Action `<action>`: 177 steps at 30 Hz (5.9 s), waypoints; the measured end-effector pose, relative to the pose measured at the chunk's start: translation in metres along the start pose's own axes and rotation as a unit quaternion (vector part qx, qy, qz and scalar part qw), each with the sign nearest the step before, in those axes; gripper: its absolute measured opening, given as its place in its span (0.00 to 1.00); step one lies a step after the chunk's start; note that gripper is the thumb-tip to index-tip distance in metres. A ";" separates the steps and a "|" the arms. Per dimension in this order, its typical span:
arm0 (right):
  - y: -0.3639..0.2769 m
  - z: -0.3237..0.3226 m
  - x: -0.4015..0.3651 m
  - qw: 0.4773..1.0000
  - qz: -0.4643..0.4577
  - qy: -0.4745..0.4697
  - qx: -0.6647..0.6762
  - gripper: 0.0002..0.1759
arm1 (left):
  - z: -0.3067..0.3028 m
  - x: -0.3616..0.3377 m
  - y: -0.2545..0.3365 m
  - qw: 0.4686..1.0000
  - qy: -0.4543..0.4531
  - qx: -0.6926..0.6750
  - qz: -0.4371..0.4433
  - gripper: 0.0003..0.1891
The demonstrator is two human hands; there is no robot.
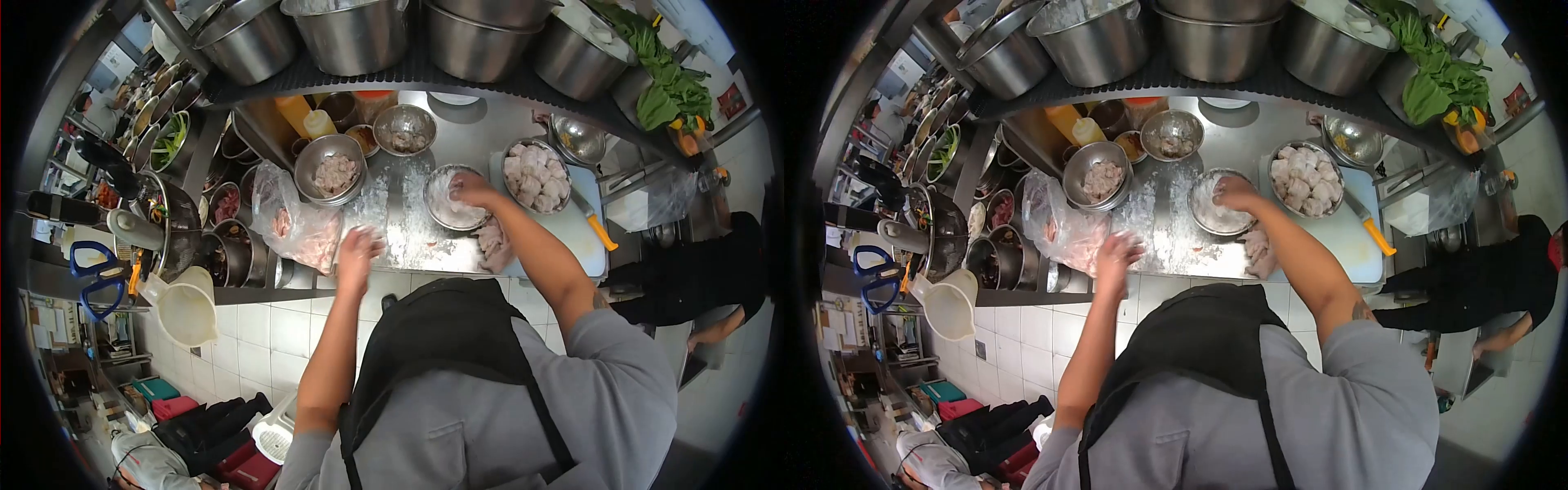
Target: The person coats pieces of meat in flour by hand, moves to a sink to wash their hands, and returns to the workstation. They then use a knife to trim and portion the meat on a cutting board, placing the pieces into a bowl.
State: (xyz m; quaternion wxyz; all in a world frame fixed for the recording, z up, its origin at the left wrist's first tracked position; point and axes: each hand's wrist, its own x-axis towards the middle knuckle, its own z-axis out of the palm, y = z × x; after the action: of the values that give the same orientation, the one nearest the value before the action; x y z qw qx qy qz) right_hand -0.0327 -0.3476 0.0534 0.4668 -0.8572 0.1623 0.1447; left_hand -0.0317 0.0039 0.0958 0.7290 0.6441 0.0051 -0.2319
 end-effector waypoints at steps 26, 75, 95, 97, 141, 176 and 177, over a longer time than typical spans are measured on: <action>-0.073 -0.024 -0.076 0.929 -0.310 0.190 -0.071 0.35 | 0.172 0.070 0.017 0.934 -0.133 -0.317 -0.099 0.17; -0.073 -0.046 -0.092 0.919 -0.376 0.080 -0.082 0.34 | 0.157 0.052 0.014 0.920 -0.182 -0.341 -0.064 0.17; -0.074 -0.049 -0.089 0.904 -0.400 0.039 -0.142 0.31 | 0.156 0.040 0.012 0.962 -0.157 -0.222 -0.031 0.17; -0.072 -0.046 -0.094 0.909 -0.398 0.064 -0.109 0.32 | 0.157 0.045 0.008 0.952 -0.165 -0.255 -0.033 0.16; 0.048 -0.215 -0.102 0.931 -0.038 0.203 -0.302 0.28 | 0.111 -0.008 0.027 0.997 -0.024 -0.061 -0.028 0.15; -0.068 0.075 -0.116 0.963 -0.199 0.139 0.117 0.26 | 0.003 0.112 -0.059 0.857 -0.025 0.482 0.180 0.22; -0.061 0.068 -0.138 0.960 -0.198 0.144 0.136 0.27 | -0.015 0.117 -0.078 0.915 -0.012 0.378 0.144 0.20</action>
State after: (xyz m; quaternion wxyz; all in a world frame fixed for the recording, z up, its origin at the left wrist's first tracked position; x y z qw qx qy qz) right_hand -0.1387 -0.2385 0.1189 0.5697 -0.8126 0.0730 -0.0988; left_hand 0.0505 -0.0254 -0.0156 0.4571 0.8623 -0.1844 -0.1161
